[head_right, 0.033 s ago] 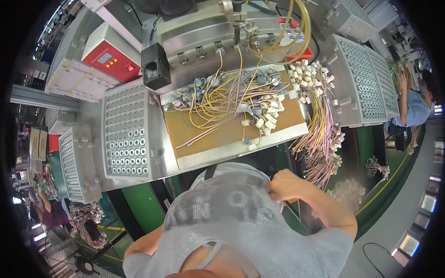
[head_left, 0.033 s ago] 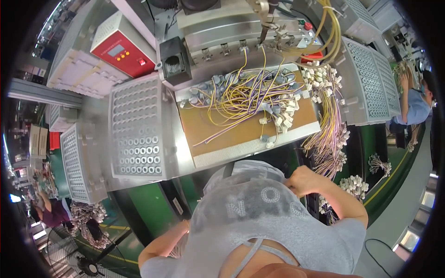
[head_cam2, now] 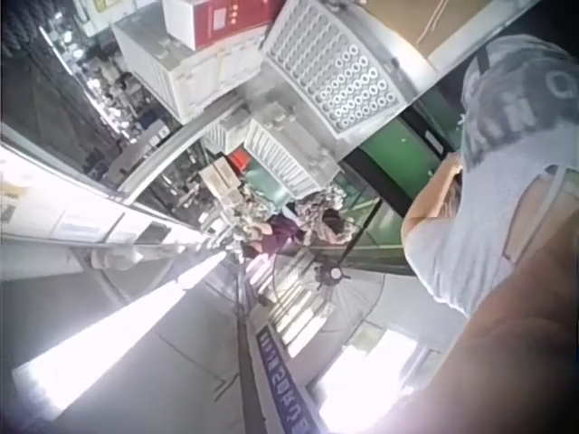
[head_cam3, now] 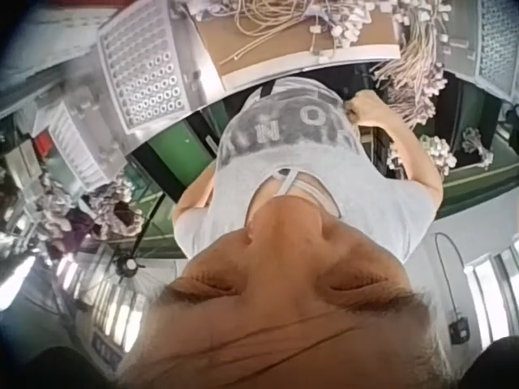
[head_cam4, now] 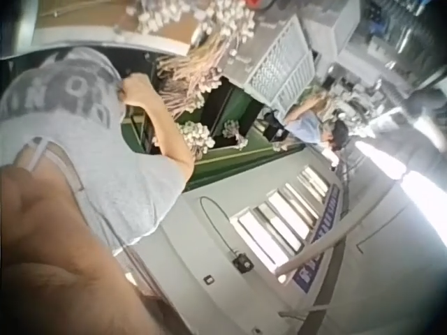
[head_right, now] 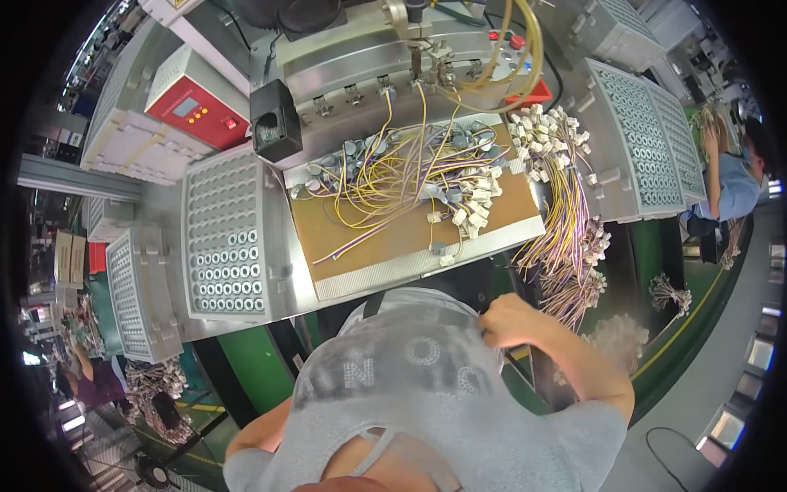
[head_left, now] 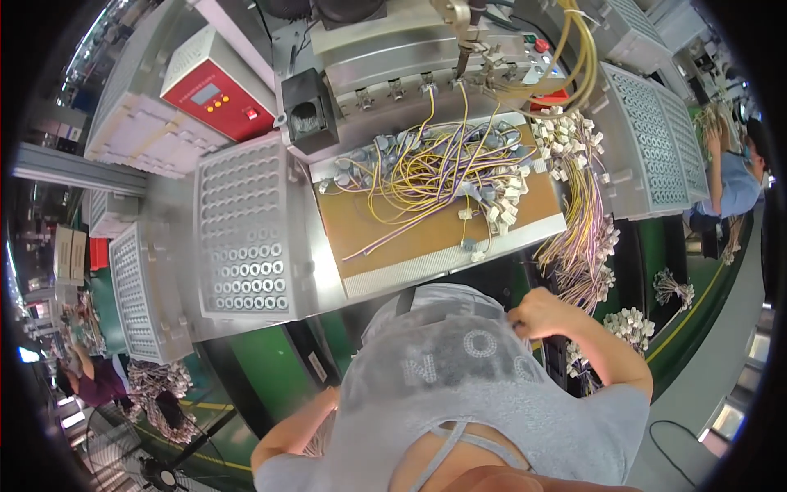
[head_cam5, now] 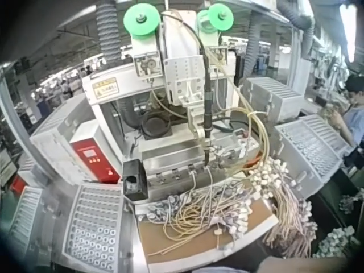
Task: The person hangs a document above the workstation, takes metal rings from a tray to attach them onto wire harness connectors by hand, inserts the terminals into a machine, and arranges the wire harnesses.
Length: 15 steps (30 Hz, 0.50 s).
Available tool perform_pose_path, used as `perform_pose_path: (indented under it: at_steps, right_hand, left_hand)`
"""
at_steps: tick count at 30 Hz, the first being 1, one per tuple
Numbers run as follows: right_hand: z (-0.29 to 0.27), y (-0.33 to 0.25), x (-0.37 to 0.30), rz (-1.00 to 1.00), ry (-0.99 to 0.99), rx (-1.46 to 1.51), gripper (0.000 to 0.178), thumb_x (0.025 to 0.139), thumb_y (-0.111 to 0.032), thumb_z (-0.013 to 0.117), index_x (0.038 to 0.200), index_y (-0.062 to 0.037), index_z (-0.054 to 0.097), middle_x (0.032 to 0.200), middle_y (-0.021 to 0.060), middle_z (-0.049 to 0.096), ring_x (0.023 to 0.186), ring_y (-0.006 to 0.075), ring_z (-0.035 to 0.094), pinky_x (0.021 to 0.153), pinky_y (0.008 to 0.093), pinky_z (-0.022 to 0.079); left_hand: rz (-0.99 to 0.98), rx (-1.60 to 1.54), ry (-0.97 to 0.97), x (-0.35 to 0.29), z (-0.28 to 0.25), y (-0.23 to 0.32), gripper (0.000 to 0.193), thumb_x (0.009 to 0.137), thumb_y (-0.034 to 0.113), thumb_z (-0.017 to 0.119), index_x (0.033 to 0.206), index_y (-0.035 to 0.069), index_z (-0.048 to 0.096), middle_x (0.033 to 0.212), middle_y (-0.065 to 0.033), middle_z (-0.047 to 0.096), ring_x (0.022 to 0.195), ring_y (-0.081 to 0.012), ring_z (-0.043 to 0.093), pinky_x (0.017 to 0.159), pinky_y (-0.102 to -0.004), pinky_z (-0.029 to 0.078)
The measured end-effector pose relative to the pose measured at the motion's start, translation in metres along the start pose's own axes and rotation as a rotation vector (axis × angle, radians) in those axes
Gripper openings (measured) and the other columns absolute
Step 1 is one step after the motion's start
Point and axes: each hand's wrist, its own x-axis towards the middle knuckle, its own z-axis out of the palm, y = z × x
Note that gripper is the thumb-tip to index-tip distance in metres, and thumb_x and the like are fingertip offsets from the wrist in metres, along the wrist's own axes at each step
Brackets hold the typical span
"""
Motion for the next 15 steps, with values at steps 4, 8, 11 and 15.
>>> perform_pose_path:
  at_steps: [4, 8, 11, 15]
  right_hand:
    - [0.015, 0.005, 0.001, 0.021, 0.069, -0.058, 0.023, 0.060, -0.026, 0.057, 0.070, -0.0056, 0.061, 0.056, 0.0153, 0.055, 0.058, 0.0329, 0.057, 0.055, 0.0415, 0.044]
    - [-0.009, 0.006, 0.004, 0.021, -0.170, 0.176, 0.020, 0.062, -0.025, 0.060, 0.072, -0.0074, 0.061, 0.062, 0.0129, 0.059, 0.065, 0.0312, 0.059, 0.058, 0.0403, 0.045]
    - [-0.049, 0.000, 0.021, -0.051, 0.104, 0.032, 0.020, 0.064, -0.024, 0.062, 0.074, -0.0069, 0.059, 0.064, 0.0141, 0.059, 0.067, 0.0316, 0.058, 0.059, 0.0421, 0.044]
    - [-0.084, -0.033, 0.086, -0.169, 0.521, 0.011, 0.013, 0.068, -0.015, 0.059, 0.075, -0.0048, 0.054, 0.063, 0.0161, 0.055, 0.065, 0.0332, 0.056, 0.059, 0.0411, 0.045]
  left_hand:
    - [0.027, -0.076, 0.054, 0.010, -0.009, 0.008, 0.018, 0.069, 0.017, 0.055, 0.079, 0.008, 0.066, 0.074, -0.0176, 0.062, 0.071, -0.0287, 0.060, 0.061, -0.0359, 0.047]
    - [0.212, 0.723, 0.251, -0.052, -0.048, 0.126, 0.019, 0.070, 0.018, 0.054, 0.081, 0.007, 0.065, 0.074, -0.0181, 0.061, 0.070, -0.0325, 0.059, 0.063, -0.0393, 0.046]
    - [0.352, 0.673, 0.737, -0.062, -0.083, 0.170, 0.022, 0.070, 0.015, 0.054, 0.088, 0.007, 0.064, 0.072, -0.0174, 0.059, 0.065, -0.0318, 0.058, 0.060, -0.0377, 0.045]
    - [0.656, 0.198, 1.101, -0.051, -0.110, 0.206, 0.024, 0.074, 0.013, 0.056, 0.096, 0.007, 0.062, 0.067, -0.0108, 0.060, 0.055, -0.0153, 0.054, 0.054, -0.0268, 0.043]
